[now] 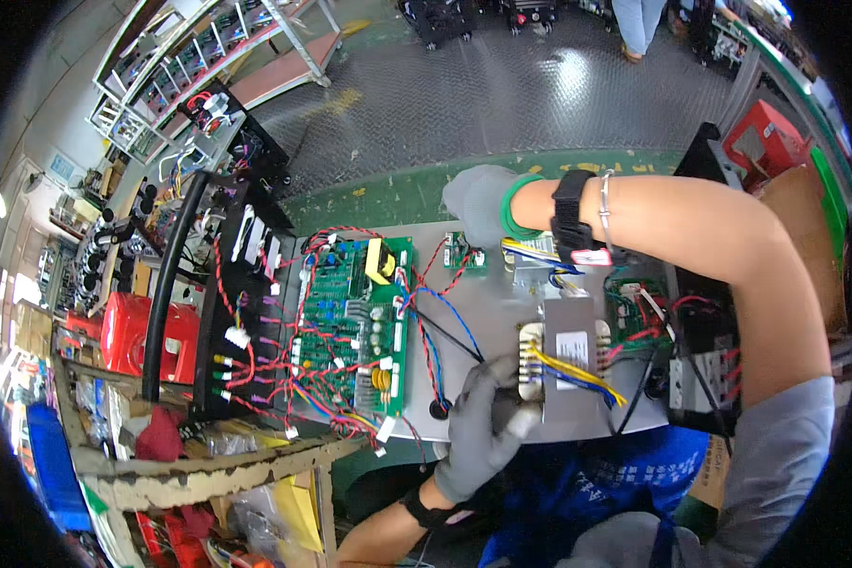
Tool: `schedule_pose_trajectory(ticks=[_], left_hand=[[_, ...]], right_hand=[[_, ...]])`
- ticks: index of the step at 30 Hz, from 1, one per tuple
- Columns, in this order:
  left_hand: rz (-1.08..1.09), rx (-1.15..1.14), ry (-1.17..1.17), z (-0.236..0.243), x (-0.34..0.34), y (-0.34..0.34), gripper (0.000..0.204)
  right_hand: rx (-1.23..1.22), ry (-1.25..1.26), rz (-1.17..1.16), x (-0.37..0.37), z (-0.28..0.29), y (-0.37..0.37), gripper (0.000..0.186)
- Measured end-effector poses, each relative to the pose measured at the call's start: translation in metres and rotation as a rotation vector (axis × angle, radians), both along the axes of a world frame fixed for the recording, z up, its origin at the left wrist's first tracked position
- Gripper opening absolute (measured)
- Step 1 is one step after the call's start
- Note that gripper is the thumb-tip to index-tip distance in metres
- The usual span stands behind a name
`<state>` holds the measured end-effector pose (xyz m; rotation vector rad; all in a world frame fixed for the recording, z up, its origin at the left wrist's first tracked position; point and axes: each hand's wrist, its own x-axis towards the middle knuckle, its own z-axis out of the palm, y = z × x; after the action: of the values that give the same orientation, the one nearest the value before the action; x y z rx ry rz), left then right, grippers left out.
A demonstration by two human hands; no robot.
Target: Connecting wires to a circuit board and arranging components within an industrial electronic cabinet.
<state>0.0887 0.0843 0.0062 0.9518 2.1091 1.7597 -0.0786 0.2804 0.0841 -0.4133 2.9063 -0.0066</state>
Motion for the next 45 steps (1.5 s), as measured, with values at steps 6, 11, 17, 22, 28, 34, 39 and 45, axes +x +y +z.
schedule_pose_trajectory(ticks=[6,11,17,22,28,34,39,45], left_hand=[[0.001,0.08,-0.064,-0.006,0.008,0.0,0.047],[0.028,0.105,0.075,-0.014,0.015,-0.007,0.043],[-0.044,0.112,0.118,-0.014,0.016,-0.009,0.049],[-0.048,0.102,0.075,-0.012,0.012,-0.006,0.055],[0.07,0.135,0.144,0.021,0.006,0.006,0.053],[0.127,0.193,0.031,0.027,0.012,0.013,0.049],[0.223,0.163,0.124,0.003,0.012,0.004,0.036],[0.12,0.316,-0.138,0.017,0.013,-0.03,0.046]], right_hand=[[0.092,0.067,-0.082,0.011,0.002,-0.011,0.023],[0.3,-0.06,-0.073,0.032,0.038,-0.011,0.037],[0.362,-0.144,-0.063,0.025,0.03,-0.008,0.041],[0.238,-0.362,-0.147,0.03,0.069,-0.002,0.039],[0.175,0.209,0.189,0.118,0.116,-0.002,0.057],[0.234,0.204,0.341,0.236,0.079,-0.015,0.067],[-0.03,-0.132,0.123,0.233,0.064,-0.017,0.074],[-0.254,-0.362,0.249,0.185,0.1,-0.028,0.036]])
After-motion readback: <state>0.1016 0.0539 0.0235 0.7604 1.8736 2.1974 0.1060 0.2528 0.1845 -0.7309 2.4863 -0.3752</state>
